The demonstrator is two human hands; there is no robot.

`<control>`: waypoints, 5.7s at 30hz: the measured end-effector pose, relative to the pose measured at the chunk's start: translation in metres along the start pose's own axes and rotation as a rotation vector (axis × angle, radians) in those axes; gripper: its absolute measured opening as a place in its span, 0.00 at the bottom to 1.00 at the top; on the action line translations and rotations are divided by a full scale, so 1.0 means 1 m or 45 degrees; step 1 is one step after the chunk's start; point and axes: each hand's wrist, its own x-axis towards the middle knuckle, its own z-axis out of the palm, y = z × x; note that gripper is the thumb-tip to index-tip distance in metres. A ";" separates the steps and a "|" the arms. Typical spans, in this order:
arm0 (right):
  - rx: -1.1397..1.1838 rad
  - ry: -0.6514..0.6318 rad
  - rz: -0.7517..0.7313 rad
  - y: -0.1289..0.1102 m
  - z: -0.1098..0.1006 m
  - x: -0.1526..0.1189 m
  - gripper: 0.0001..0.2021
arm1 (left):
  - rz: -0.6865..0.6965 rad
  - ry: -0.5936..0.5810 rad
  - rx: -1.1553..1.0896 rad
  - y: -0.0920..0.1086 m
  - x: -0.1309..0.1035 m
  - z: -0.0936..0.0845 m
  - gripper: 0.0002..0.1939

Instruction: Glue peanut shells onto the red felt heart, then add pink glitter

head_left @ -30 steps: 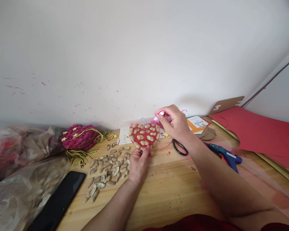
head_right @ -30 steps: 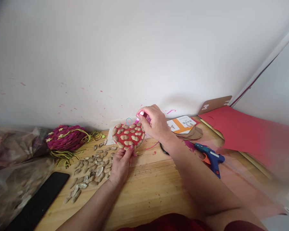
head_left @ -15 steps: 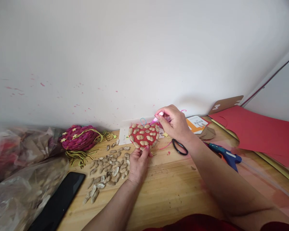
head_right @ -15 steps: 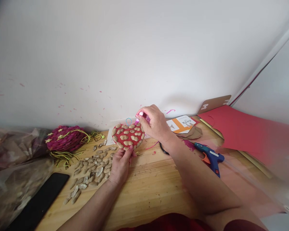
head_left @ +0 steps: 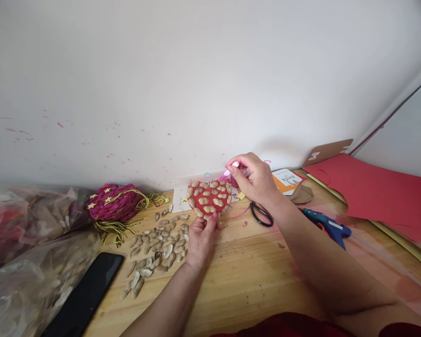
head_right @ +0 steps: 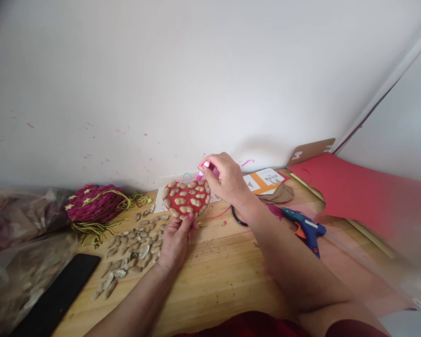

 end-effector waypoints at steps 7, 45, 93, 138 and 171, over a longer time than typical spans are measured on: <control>-0.019 0.080 -0.018 0.002 -0.002 0.001 0.05 | 0.037 0.008 0.036 0.004 -0.001 0.002 0.23; -0.011 0.108 0.076 0.004 -0.010 0.004 0.06 | 0.039 0.035 0.060 0.004 -0.001 0.002 0.24; 0.160 0.103 0.084 -0.015 -0.011 0.004 0.06 | 0.194 0.098 0.326 0.003 0.002 0.000 0.23; 0.176 0.115 0.104 -0.009 -0.011 0.004 0.06 | -0.044 -0.007 -0.129 0.006 0.000 0.001 0.25; 0.243 0.084 0.168 -0.002 -0.015 0.006 0.09 | -0.288 -0.073 -0.642 0.020 -0.004 0.005 0.27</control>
